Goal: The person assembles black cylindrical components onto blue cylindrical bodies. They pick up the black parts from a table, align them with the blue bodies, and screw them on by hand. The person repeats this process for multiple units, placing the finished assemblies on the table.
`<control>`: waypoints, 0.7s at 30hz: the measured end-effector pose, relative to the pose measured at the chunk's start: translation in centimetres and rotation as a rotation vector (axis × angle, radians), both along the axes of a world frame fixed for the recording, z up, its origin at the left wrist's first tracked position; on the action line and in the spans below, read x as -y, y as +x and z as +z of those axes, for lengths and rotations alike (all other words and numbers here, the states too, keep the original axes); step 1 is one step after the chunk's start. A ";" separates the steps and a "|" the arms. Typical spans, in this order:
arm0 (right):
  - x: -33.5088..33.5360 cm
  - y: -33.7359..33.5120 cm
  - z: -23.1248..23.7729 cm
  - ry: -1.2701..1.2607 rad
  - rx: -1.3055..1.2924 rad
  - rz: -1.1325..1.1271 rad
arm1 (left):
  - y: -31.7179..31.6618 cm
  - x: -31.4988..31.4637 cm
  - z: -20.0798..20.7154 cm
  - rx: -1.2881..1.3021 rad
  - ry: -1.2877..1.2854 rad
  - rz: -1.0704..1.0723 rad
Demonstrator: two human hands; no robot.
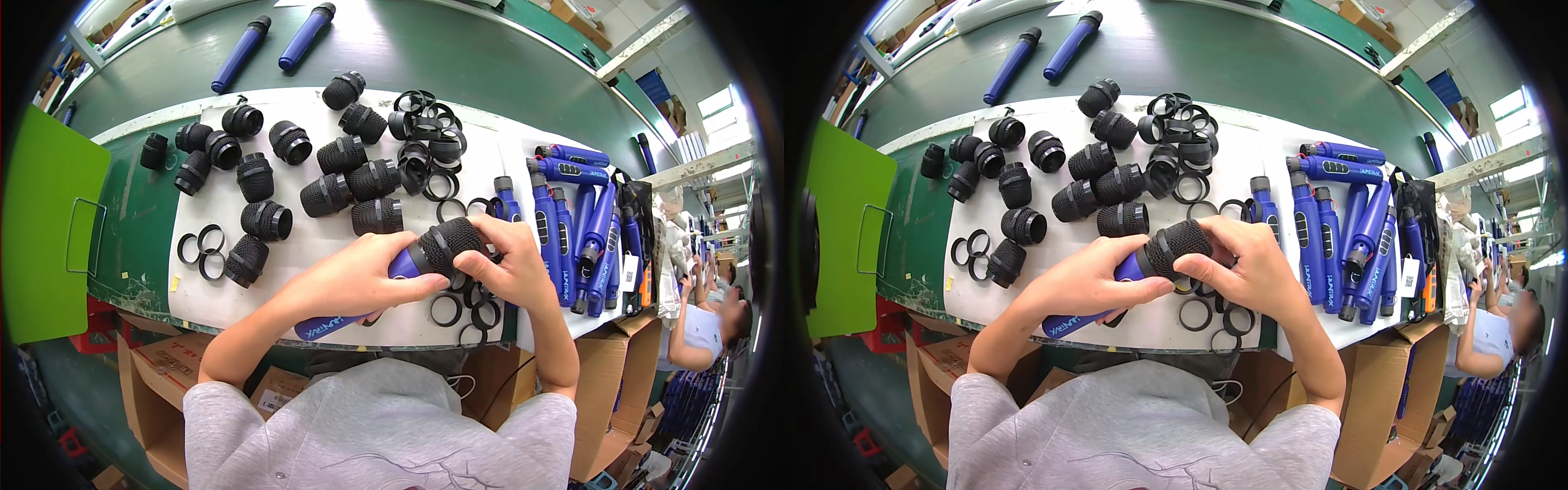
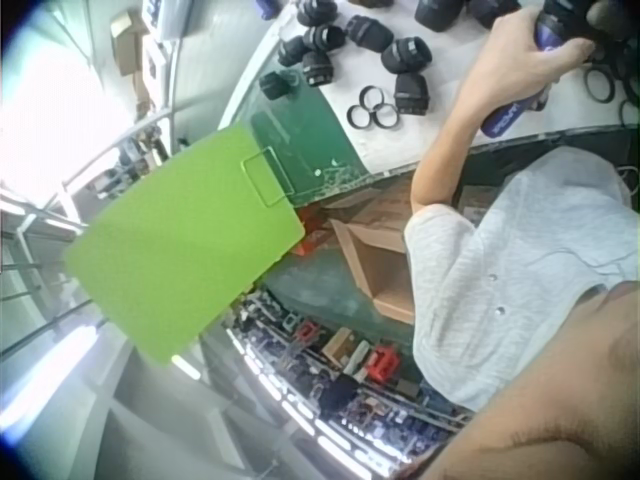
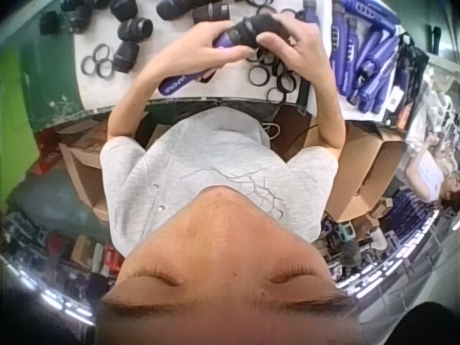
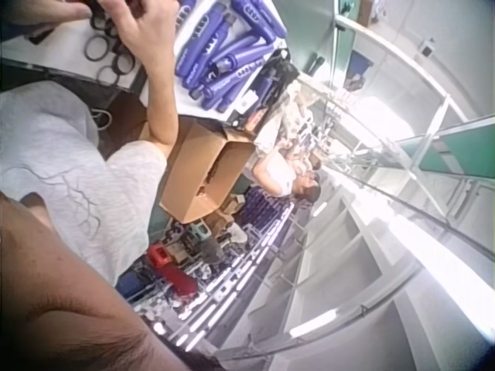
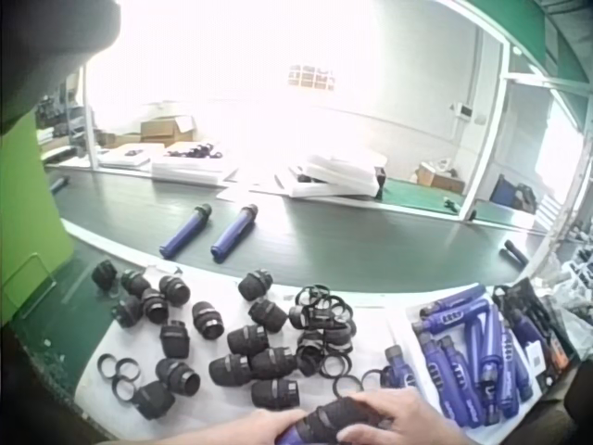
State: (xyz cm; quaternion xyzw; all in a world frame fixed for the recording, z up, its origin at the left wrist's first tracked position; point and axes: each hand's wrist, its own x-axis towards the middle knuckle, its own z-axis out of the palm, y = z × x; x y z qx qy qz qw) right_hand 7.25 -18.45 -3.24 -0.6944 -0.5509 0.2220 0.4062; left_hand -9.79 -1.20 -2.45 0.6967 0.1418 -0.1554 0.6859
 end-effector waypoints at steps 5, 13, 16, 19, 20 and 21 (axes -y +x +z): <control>0.2 0.8 -0.4 -0.020 -0.017 0.092 | -0.1 -0.1 -0.6 0.098 0.004 -0.091; 0.7 1.1 1.2 -0.005 -0.352 0.119 | 0.3 -0.9 -1.0 0.092 -0.145 -0.053; 0.5 1.5 0.6 0.019 -0.250 0.137 | 0.2 -0.8 -1.0 0.070 -0.115 -0.066; 0.8 1.8 0.3 0.005 -0.173 0.119 | 0.2 -0.7 -0.9 0.047 -0.116 -0.083; 0.8 1.8 0.2 -0.002 -0.173 0.108 | 0.2 -0.7 -1.0 0.056 -0.101 -0.081; 0.8 1.8 0.0 -0.009 -0.172 0.098 | 0.1 -0.6 -1.0 0.064 -0.085 -0.079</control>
